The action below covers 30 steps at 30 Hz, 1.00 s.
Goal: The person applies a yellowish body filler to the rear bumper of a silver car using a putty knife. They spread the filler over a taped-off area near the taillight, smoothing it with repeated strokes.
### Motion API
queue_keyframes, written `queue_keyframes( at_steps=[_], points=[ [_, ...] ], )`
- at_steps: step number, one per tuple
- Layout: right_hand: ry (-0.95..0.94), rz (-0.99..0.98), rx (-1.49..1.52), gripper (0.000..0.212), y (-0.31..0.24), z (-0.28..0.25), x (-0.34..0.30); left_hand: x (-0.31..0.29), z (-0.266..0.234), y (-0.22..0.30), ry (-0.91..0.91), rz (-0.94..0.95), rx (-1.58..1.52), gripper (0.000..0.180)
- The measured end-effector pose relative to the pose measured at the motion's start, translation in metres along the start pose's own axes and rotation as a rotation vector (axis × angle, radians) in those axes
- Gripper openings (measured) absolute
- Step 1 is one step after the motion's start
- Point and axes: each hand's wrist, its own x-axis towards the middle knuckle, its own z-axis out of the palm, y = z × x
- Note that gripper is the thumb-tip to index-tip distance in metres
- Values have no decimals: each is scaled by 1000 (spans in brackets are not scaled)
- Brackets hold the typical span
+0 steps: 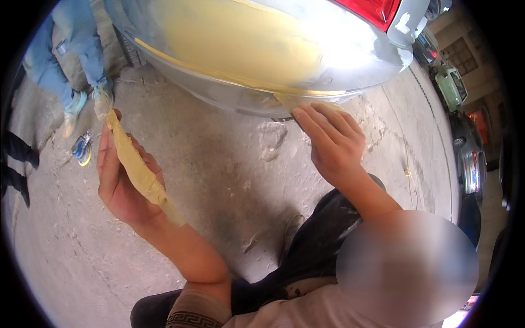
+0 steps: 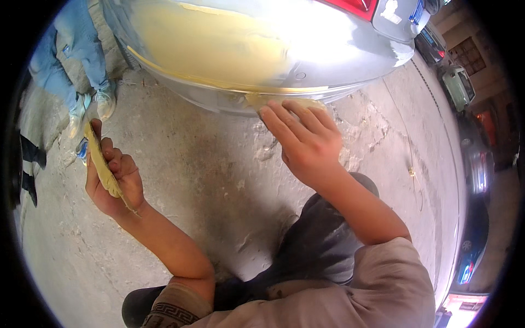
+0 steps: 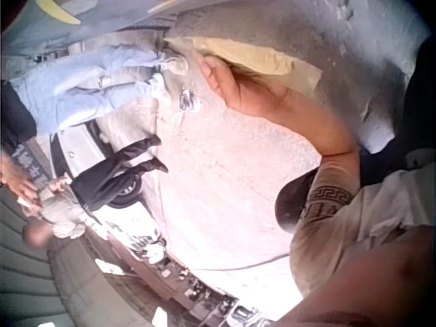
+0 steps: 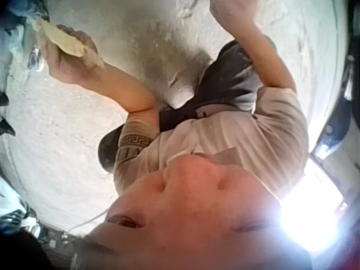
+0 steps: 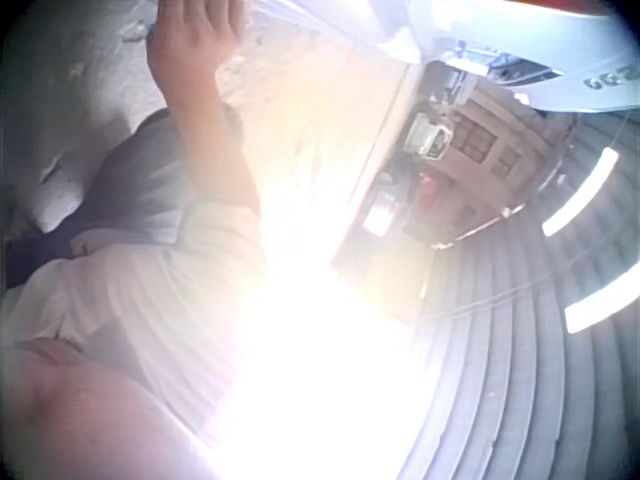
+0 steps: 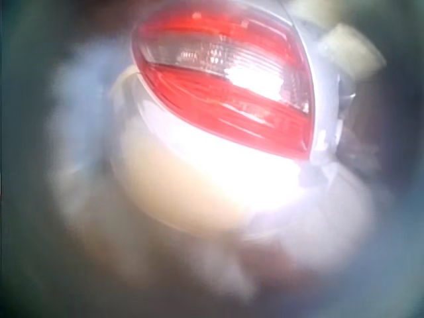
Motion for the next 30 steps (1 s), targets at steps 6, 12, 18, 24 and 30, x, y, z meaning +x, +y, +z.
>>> queue_keyframes(
  at_steps=[6,12,18,24,30],
  points=[
    [-14,2,-20,39,-6,13,-1,6,-13,0,-131,-18,-19,44],
    [-38,2,-48,38,-6,17,1,5,-1,-3,44,19,68,46],
    [-85,10,-41,40,-11,19,-1,4,-1,-4,20,13,142,46],
    [-350,164,416,34,-17,11,-25,2,19,-17,218,28,190,40],
    [5,777,1031,28,-17,-42,3,-11,18,-33,111,125,132,38]
  ],
)
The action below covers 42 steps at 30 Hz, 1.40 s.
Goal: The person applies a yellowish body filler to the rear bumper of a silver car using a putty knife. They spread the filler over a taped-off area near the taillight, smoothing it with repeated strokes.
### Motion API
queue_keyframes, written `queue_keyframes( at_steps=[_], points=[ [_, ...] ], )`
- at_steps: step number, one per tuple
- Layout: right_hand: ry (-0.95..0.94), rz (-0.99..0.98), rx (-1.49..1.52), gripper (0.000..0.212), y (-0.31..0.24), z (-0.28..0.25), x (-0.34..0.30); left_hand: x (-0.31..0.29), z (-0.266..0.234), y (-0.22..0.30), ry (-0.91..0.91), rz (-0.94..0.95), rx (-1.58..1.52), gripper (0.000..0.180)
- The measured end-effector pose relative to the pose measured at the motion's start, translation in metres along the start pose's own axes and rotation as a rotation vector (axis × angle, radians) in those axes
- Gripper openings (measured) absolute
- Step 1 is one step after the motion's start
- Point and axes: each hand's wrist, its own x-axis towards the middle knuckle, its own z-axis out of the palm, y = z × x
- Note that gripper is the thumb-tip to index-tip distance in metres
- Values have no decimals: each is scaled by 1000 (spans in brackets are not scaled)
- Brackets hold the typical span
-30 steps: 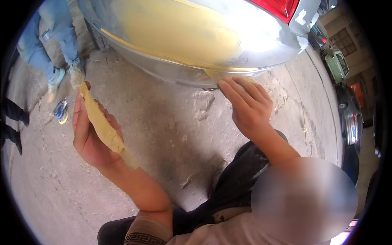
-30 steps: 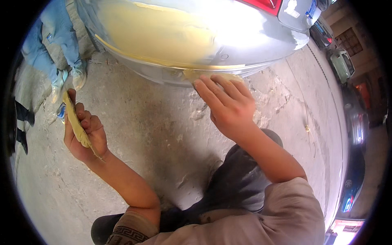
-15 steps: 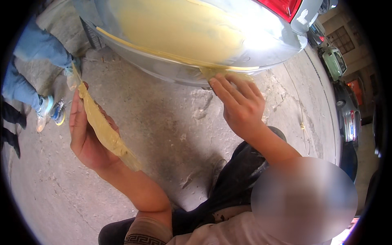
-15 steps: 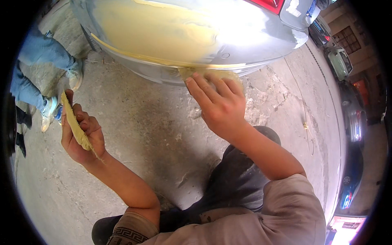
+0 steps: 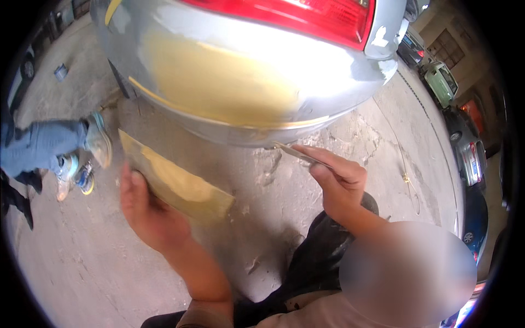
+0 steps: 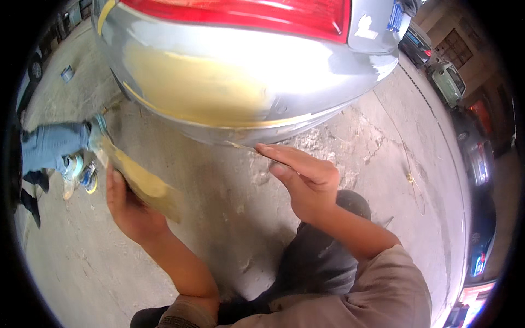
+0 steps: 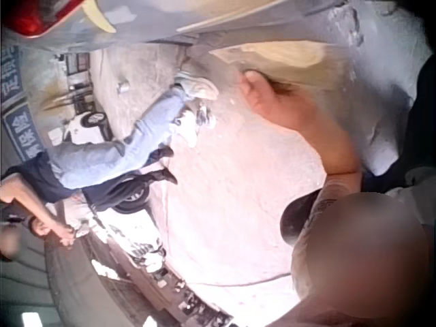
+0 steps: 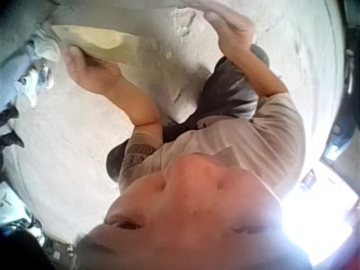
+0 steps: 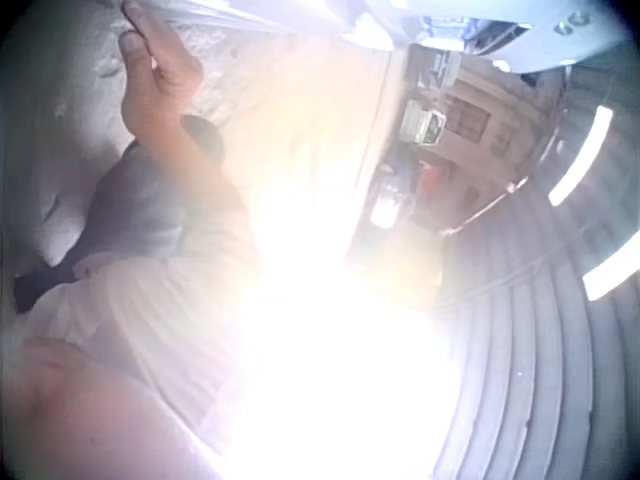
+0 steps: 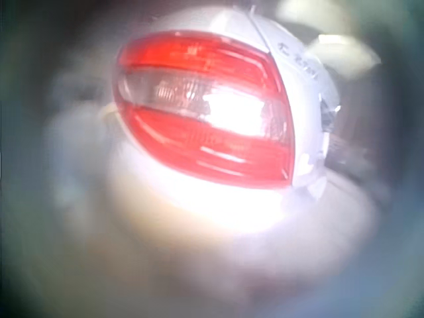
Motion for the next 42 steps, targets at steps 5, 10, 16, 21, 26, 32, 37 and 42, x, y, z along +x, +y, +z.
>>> queue_keyframes(
  at_steps=[5,10,16,21,26,32,37,42],
  points=[
    [-246,-36,442,42,-25,-7,-7,-47,31,-25,-21,4,204,37],
    [-402,-251,144,44,-19,-4,3,-55,48,-17,-9,20,141,38],
    [-166,350,261,16,-8,-24,4,-44,28,-4,-114,-346,-66,29],
    [-494,507,637,26,-3,-31,9,-62,51,-15,-303,-708,-121,29],
    [-290,386,532,34,20,-27,13,-49,55,-2,-192,-520,-128,33],
    [-593,560,600,29,11,-20,6,-58,52,-5,-326,-679,-108,28],
    [-332,616,563,20,43,-23,8,-42,35,1,-95,-345,-47,30],
    [-64,697,898,27,23,-11,12,-20,34,3,95,-36,-39,32]
  ],
)
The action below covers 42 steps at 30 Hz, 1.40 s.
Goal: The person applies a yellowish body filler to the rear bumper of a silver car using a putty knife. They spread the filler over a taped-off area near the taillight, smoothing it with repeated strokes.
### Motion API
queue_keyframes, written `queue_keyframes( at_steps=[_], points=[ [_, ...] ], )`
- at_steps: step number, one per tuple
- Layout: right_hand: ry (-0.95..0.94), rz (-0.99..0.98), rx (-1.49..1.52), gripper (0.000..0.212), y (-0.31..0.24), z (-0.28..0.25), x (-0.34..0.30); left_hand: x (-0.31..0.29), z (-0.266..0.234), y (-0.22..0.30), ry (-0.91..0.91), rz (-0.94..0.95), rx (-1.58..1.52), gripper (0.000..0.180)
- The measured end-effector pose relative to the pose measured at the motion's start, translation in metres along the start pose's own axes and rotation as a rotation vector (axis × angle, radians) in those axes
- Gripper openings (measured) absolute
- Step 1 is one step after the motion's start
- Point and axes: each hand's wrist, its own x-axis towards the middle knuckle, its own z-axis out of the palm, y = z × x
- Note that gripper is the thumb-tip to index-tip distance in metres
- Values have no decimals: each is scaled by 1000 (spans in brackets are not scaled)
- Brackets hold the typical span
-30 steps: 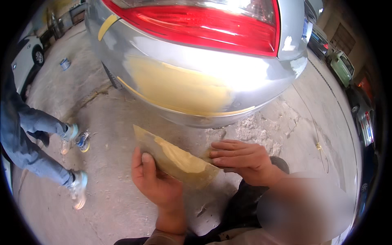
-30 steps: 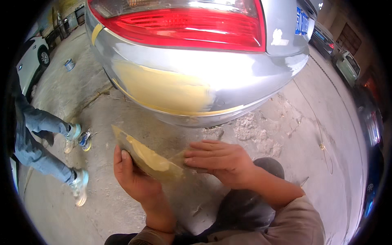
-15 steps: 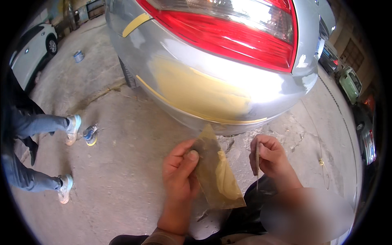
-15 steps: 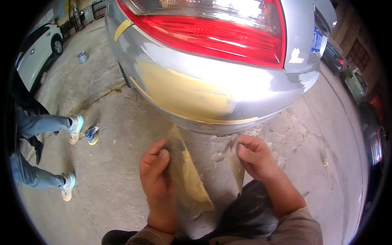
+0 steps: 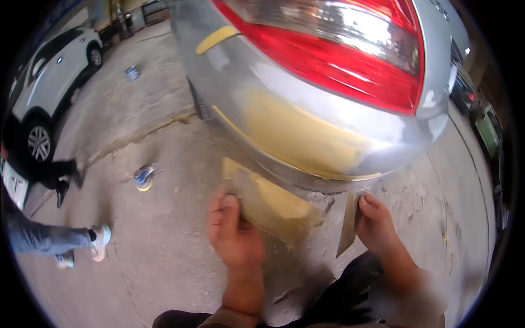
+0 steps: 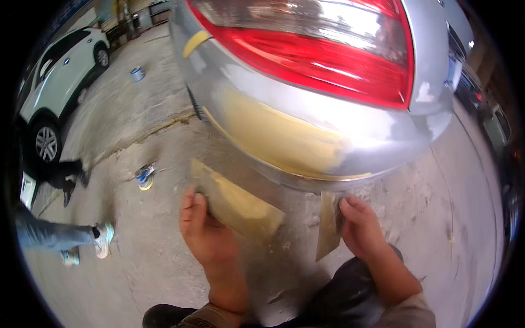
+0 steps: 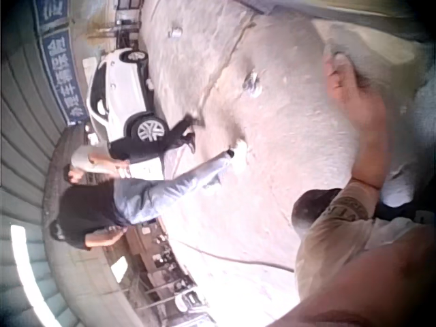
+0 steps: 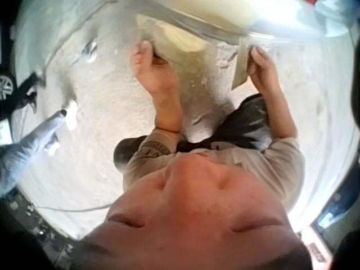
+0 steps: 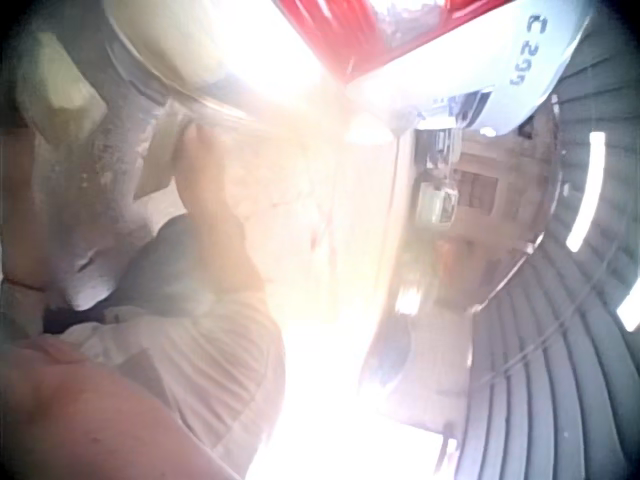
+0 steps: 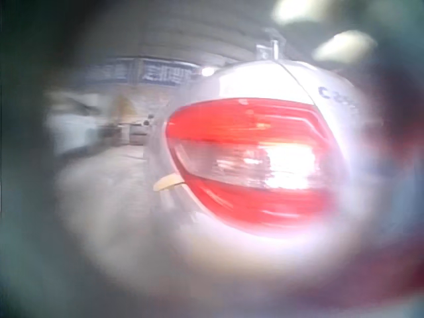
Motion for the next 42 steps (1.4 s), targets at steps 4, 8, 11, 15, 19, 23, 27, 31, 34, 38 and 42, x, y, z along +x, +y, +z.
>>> queue_keyframes(
  at_steps=[4,8,11,15,19,23,27,31,34,38,42],
  points=[
    [61,21,199,41,-18,-10,-8,-1,1,0,-70,83,-24,32],
    [66,-161,190,38,-37,-13,-21,-7,14,-2,46,252,171,36],
    [154,-446,97,32,-46,-21,-27,-8,29,-5,-7,299,227,37],
    [271,-748,-31,28,-48,-32,-23,-9,45,-9,-45,395,311,40],
    [287,-960,-257,24,-44,-32,-20,-14,58,-19,27,484,326,37],
    [51,-1278,-838,21,-50,-39,-10,-22,56,-26,124,485,322,34],
    [42,-1331,-1158,22,-48,-14,-13,-32,54,-37,123,492,441,32],
    [-72,-1357,-1431,24,-46,29,-21,-40,59,-32,46,398,310,34],
    [-45,-1442,-1491,27,-41,67,-21,-49,48,-25,32,333,406,36],
    [-67,-1446,-1567,29,-38,107,-22,-68,61,-6,106,191,236,38],
    [-231,-1366,-1690,29,-30,122,-24,-61,47,5,157,211,199,38]
  ],
)
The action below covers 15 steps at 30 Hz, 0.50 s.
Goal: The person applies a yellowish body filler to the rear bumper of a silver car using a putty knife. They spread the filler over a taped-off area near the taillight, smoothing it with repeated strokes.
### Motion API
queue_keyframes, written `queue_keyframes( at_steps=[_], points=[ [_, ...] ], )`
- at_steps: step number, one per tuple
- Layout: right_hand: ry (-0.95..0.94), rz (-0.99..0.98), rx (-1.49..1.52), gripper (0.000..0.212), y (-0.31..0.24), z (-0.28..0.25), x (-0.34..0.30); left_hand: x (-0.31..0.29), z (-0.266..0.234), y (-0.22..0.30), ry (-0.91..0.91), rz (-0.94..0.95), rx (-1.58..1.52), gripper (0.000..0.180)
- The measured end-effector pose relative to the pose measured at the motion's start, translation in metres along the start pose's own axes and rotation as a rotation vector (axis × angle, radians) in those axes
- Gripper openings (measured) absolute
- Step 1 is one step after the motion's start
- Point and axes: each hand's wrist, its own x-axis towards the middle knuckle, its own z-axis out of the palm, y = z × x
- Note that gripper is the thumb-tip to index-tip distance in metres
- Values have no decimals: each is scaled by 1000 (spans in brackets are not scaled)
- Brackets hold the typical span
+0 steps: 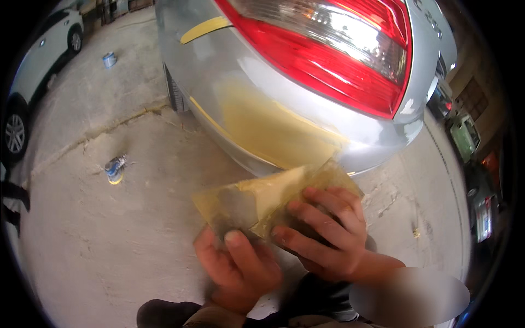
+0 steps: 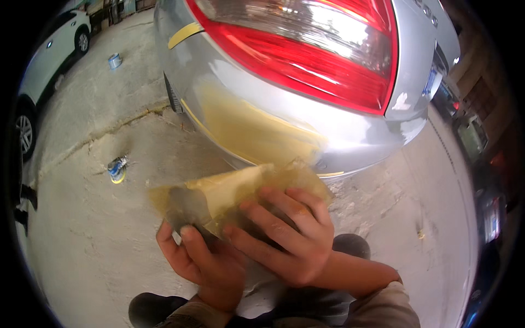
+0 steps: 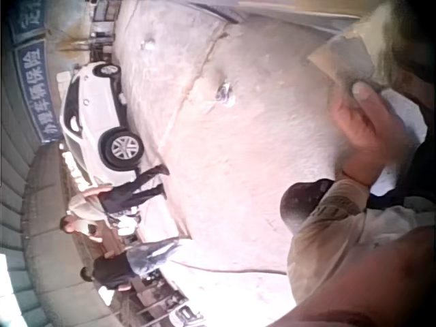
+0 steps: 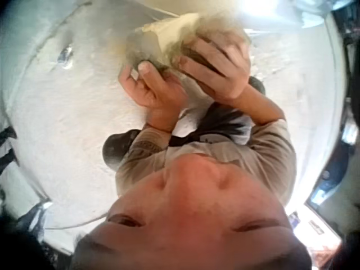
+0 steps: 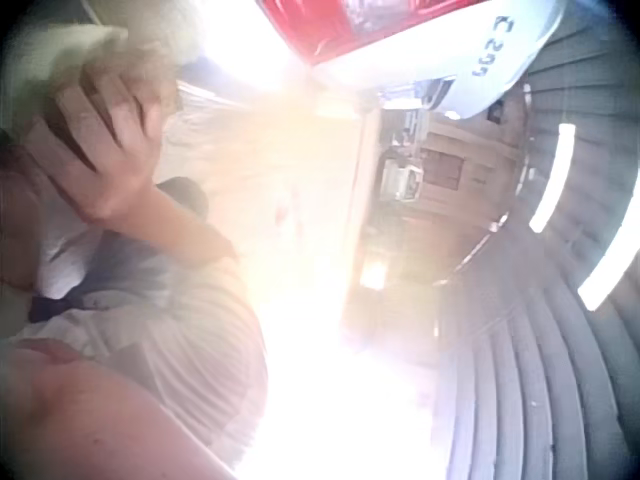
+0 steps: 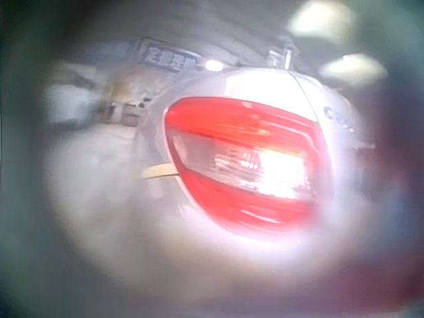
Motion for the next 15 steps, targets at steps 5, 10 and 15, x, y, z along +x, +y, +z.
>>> queue_keyframes(
  at_steps=[5,10,15],
  points=[
    [-212,-151,-224,35,13,2,16,84,-40,16,515,495,152,33],
    [-196,-416,-578,31,40,23,64,136,-80,39,566,684,-80,28],
    [-210,-590,-694,27,50,58,107,145,-94,39,512,638,-162,26]
  ],
)
